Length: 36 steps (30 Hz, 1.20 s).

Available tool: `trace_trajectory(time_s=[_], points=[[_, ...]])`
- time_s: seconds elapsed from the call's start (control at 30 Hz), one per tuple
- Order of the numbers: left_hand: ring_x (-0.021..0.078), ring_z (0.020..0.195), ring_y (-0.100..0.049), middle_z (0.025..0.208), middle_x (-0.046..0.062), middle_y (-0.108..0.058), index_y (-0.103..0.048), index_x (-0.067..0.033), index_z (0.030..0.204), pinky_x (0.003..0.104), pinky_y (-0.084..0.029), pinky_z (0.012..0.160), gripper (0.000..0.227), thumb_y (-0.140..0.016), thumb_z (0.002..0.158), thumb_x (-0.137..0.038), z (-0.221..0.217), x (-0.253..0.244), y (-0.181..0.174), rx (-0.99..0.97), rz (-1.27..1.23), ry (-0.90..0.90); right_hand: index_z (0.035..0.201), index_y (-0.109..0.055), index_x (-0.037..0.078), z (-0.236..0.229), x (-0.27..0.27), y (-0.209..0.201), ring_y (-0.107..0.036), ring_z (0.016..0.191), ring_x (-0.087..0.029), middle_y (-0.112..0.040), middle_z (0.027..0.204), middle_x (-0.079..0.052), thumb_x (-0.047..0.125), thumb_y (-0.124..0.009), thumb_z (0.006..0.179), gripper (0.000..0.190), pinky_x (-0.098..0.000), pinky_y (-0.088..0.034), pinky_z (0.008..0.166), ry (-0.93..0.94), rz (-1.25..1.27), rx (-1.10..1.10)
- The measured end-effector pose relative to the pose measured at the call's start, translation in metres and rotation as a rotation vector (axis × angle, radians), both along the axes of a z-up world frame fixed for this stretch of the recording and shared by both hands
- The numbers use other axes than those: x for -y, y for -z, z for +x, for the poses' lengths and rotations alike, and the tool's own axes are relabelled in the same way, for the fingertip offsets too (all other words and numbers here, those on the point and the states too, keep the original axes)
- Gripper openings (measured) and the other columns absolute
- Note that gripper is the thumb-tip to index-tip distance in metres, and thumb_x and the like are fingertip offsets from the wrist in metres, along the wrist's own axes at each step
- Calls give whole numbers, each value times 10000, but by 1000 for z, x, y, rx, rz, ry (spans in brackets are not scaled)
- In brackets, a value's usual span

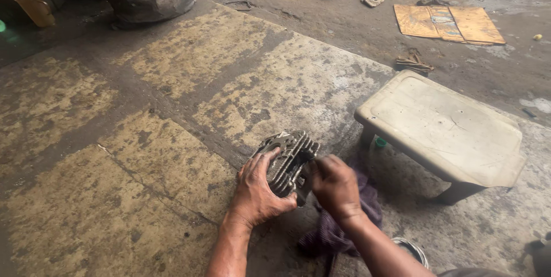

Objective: The person holds a metallic engine cylinder head and uses a small metal tool to scrape and clean the grooves and surfaces. They rotate the part to access different areas and occasionally wipe it with a purple cloth.

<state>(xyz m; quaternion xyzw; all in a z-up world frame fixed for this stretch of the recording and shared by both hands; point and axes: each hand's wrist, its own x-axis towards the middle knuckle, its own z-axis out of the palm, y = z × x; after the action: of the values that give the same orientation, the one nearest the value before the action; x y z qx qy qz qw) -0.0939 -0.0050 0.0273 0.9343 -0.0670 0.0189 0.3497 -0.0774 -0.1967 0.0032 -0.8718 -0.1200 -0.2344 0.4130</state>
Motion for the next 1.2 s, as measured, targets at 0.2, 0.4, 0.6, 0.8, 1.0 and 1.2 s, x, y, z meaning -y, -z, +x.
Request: trace_trajectory(time_s=[0.2, 0.4, 0.6, 0.8, 1.0, 1.2], points=[[295, 1401, -457, 1441, 91, -528, -413, -163, 1464, 525, -307, 1201, 1003, -846, 584, -376, -1, -2, -3, -34, -35, 24, 825, -707, 65, 0, 5, 6, -653, 619, -277, -669, 748, -116, 138, -710, 899, 104, -405, -531, 573, -32, -88, -13], [290, 1397, -450, 1447, 83, -509, -390, -177, 1468, 505, -336, 1182, 1018, -845, 578, -368, -2, -3, -5, -130, -44, 1, 820, -642, 70, 2, 13, 36, -632, 620, -233, -637, 773, -97, 89, -642, 904, 86, -380, -538, 562, -78, -259, 44], [315, 1393, -449, 1439, 114, -513, -402, -149, 1458, 520, -339, 1178, 1010, -848, 580, -373, 0, -3, 1, -1, -43, 37, 938, -676, 72, -12, 4, 10, -677, 700, -319, -690, 876, -139, 188, -674, 875, 132, -420, -550, 573, -210, -228, 101], [300, 1386, -464, 1418, 99, -533, -419, -168, 1462, 500, -333, 1196, 1055, -850, 535, -429, -1, -3, -1, -21, -35, 4, 1026, -698, 111, -9, 1, -34, -711, 767, -317, -732, 854, -122, 275, -682, 927, 193, -448, -552, 694, 67, -226, -288], [316, 1388, -451, 1425, 100, -527, -425, -182, 1475, 519, -299, 1199, 1076, -843, 541, -512, -2, -3, 0, -15, -12, 6, 1053, -761, 153, -6, -4, -58, -703, 744, -296, -718, 950, -133, 117, -583, 919, 226, -430, -564, 638, -80, -412, -210], [340, 1437, -374, 1483, 109, -472, -386, -189, 1481, 566, -242, 1202, 1175, -866, 530, -686, 1, -6, 5, -59, -7, 13, 903, -752, 105, 2, -20, -41, -703, 710, -249, -728, 857, -112, 72, -560, 914, 195, -398, -592, 697, -117, -645, -320]])
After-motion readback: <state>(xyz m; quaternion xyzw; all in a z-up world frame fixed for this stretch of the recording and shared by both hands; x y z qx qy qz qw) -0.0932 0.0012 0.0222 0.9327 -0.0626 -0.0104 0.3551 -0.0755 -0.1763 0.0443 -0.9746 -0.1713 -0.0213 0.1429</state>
